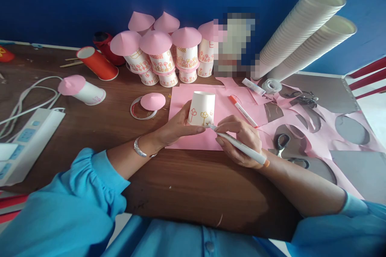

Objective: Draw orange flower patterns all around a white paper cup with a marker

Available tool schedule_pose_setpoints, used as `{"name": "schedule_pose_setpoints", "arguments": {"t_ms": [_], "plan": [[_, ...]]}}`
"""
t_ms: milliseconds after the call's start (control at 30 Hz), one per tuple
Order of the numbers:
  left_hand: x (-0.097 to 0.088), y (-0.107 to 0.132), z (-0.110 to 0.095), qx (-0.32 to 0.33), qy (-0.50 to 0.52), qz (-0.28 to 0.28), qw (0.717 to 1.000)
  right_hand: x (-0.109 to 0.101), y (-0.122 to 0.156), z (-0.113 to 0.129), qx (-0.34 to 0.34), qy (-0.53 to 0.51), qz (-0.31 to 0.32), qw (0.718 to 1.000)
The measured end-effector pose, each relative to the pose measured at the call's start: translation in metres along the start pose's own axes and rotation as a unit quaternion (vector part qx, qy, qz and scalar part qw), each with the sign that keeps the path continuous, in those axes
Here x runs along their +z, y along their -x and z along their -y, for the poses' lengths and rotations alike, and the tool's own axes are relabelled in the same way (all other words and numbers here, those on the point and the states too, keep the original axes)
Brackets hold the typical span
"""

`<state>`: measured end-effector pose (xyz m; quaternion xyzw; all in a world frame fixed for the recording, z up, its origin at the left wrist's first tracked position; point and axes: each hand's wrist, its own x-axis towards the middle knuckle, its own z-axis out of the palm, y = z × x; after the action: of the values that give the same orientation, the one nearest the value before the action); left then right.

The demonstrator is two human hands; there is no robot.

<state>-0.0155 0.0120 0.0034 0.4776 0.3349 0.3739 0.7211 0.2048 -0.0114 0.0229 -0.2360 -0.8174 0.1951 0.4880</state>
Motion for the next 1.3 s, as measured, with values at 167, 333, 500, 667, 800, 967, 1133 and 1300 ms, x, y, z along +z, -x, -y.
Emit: {"name": "schedule_pose_setpoints", "arguments": {"t_ms": [167, 333, 500, 667, 800, 967, 1133, 1300], "plan": [[-0.001, 0.0, 0.002, 0.002, 0.001, -0.004, 1.0, -0.001, -0.001, 0.001, -0.001, -0.002, 0.001, 1.0], [-0.002, -0.001, 0.003, 0.01, 0.003, -0.003, 1.0, -0.001, 0.0, 0.0, -0.01, -0.009, -0.002, 1.0], [-0.001, -0.001, 0.002, 0.009, 0.012, -0.001, 1.0, 0.0, -0.002, 0.001, -0.012, -0.007, -0.006, 1.0], [-0.002, -0.002, 0.004, 0.011, 0.011, -0.001, 1.0, 0.001, 0.001, -0.001, -0.018, -0.001, -0.002, 1.0], [-0.006, -0.003, 0.008, 0.011, 0.009, 0.008, 1.0, 0.003, 0.008, -0.007, 0.012, 0.007, -0.022, 1.0], [-0.004, -0.001, 0.006, 0.008, 0.024, 0.014, 1.0, 0.005, 0.011, -0.016, 0.042, 0.046, -0.053, 0.997], [-0.003, 0.001, 0.005, 0.012, 0.018, 0.009, 1.0, 0.006, 0.007, -0.023, 0.031, 0.08, -0.041, 0.995], [-0.004, 0.001, 0.005, 0.001, 0.015, 0.01, 1.0, 0.006, 0.007, -0.029, 0.029, 0.079, -0.013, 0.996]]}}
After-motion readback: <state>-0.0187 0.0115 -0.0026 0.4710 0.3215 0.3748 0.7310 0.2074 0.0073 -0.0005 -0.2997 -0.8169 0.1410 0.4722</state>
